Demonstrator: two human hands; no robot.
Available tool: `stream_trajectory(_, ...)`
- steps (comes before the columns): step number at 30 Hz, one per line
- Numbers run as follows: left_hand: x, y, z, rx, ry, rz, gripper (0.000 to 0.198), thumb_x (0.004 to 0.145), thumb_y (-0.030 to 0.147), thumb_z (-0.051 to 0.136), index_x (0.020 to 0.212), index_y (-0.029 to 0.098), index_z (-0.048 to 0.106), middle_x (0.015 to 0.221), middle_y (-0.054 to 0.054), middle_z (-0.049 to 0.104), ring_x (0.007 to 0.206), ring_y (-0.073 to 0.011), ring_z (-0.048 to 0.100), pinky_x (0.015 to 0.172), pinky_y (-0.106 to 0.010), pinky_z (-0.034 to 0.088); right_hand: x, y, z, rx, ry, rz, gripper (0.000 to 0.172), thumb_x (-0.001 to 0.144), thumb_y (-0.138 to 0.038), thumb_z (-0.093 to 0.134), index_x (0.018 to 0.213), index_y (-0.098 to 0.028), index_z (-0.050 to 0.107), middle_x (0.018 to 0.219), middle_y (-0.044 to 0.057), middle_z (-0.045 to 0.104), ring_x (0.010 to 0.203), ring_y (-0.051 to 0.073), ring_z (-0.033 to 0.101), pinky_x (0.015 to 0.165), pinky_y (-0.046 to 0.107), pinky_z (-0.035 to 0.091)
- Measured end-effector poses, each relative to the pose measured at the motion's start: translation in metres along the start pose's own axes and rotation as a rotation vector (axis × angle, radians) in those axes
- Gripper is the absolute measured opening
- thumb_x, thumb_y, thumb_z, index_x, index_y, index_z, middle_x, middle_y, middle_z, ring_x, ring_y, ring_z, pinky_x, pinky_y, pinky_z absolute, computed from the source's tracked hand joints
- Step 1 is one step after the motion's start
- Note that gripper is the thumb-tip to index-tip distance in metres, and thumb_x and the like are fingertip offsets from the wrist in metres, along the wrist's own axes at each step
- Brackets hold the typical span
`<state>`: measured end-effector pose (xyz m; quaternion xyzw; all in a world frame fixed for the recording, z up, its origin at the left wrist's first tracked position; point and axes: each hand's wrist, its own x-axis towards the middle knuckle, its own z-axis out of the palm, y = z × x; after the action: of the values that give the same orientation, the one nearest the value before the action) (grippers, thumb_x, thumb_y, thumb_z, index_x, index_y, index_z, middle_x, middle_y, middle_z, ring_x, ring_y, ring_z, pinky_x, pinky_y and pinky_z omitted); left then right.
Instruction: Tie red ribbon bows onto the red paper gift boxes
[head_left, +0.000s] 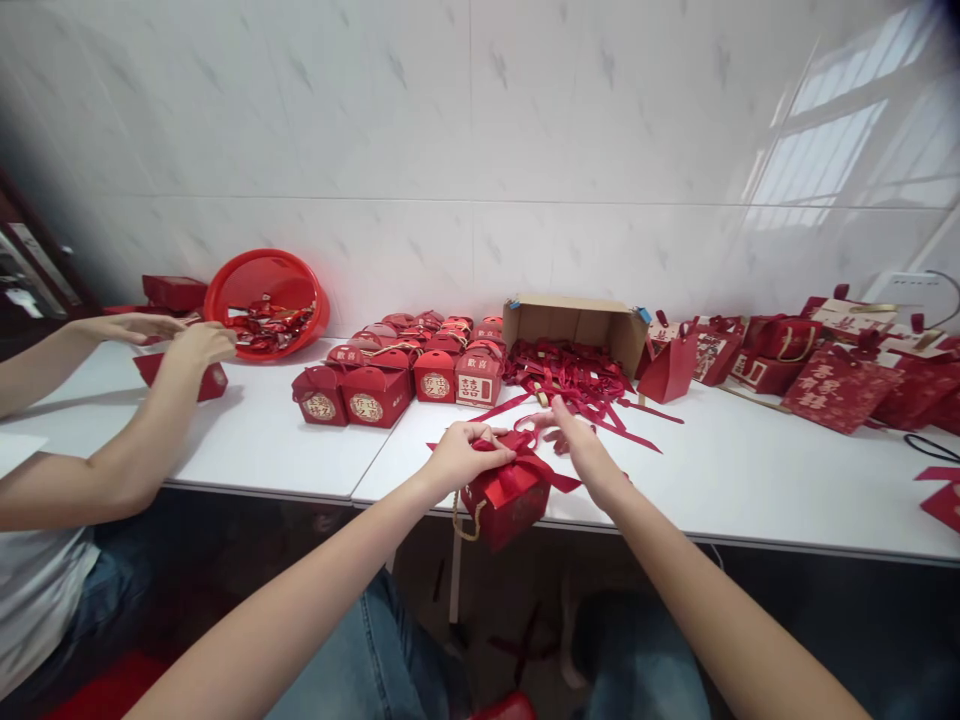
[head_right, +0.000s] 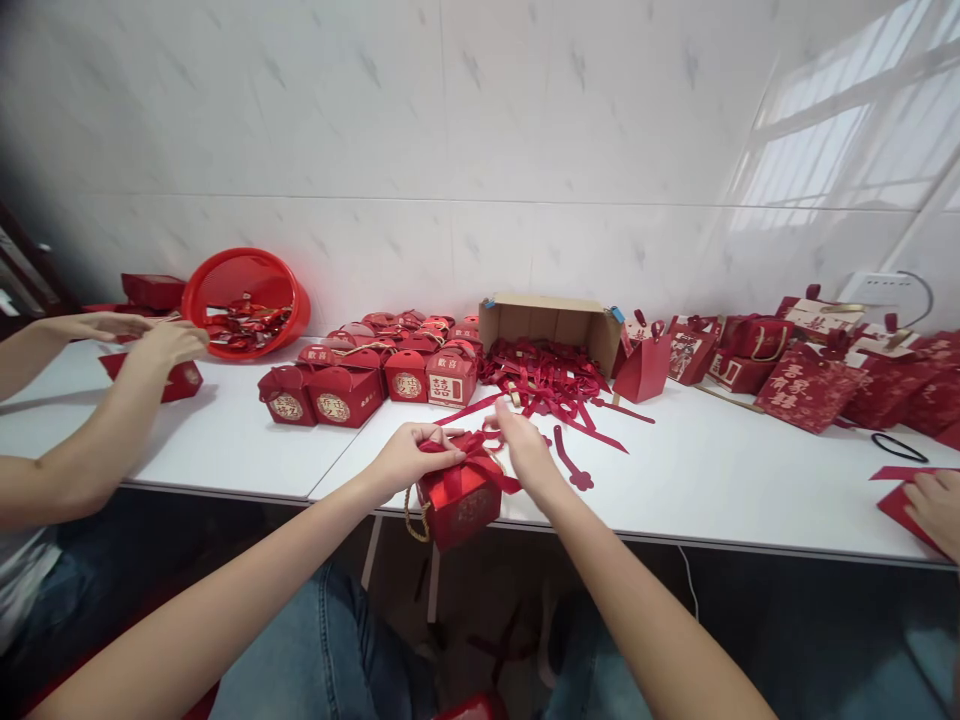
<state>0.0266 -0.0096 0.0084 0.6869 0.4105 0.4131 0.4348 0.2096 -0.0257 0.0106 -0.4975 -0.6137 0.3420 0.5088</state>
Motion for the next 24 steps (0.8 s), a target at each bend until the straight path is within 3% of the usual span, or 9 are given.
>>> stream_trajectory(2, 0.0, 0.0, -0.001, 0.005, -0.017, 0.009, 0.034, 0.059, 0.031, 0.076, 0.048, 0.021, 0.046, 0.069, -0.007, 0.072, 0.112, -0.0302, 0.059, 0.092, -0.04, 0.044, 0.011, 0.003, -0.008, 0.067, -0.177, 0.145, 0.055, 0.084, -0.062, 0.038, 0.08, -0.016, 0.068, 0.081, 0.008, 0.065, 0.069, 0.019, 0.057, 0.062, 0.032, 0.042)
stream_trajectory(5, -0.001, 0.0, -0.002, 0.019, -0.026, 0.012, 0.032, 0.06, 0.031, 0.076, 0.049, 0.021, 0.047, 0.074, -0.008, 0.074, 0.112, -0.0297, 0.059, 0.092, -0.039, 0.044, 0.013, 0.006, -0.008, 0.012, -0.257, 0.092, 0.04, 0.073, -0.056, 0.061, 0.07, -0.017, 0.067, 0.066, 0.001, 0.061, 0.059, 0.013, 0.051, 0.055, 0.026, 0.036)
stream_trajectory(11, -0.004, 0.003, 0.0, 0.031, 0.013, 0.023, 0.036, 0.064, 0.034, 0.073, 0.049, 0.021, 0.044, 0.069, -0.005, 0.071, 0.108, -0.0302, 0.061, 0.089, -0.038, 0.045, 0.009, 0.008, 0.002, -0.007, -0.223, -0.036, 0.031, 0.073, -0.045, 0.063, 0.064, -0.016, 0.063, 0.062, 0.0, 0.057, 0.059, 0.012, 0.047, 0.057, 0.026, 0.037)
stream_trajectory(15, -0.006, 0.004, 0.003, 0.0, 0.042, 0.035, 0.042, 0.064, 0.037, 0.072, 0.048, 0.022, 0.037, 0.064, -0.003, 0.068, 0.108, -0.0308, 0.062, 0.085, -0.037, 0.047, 0.011, 0.012, 0.005, -0.013, -0.169, -0.063, 0.032, 0.071, -0.046, 0.063, 0.062, -0.016, 0.062, 0.06, 0.0, 0.056, 0.058, 0.013, 0.048, 0.057, 0.027, 0.038)
stream_trajectory(24, -0.007, -0.002, 0.003, 0.005, 0.021, 0.062, 0.038, 0.065, 0.032, 0.072, 0.051, 0.022, 0.038, 0.066, -0.005, 0.07, 0.11, -0.0305, 0.06, 0.087, -0.039, 0.046, 0.01, 0.029, 0.005, 0.041, -0.096, -0.109, 0.03, 0.069, -0.045, 0.066, 0.059, -0.017, 0.063, 0.057, 0.001, 0.058, 0.056, 0.014, 0.049, 0.056, 0.027, 0.039)
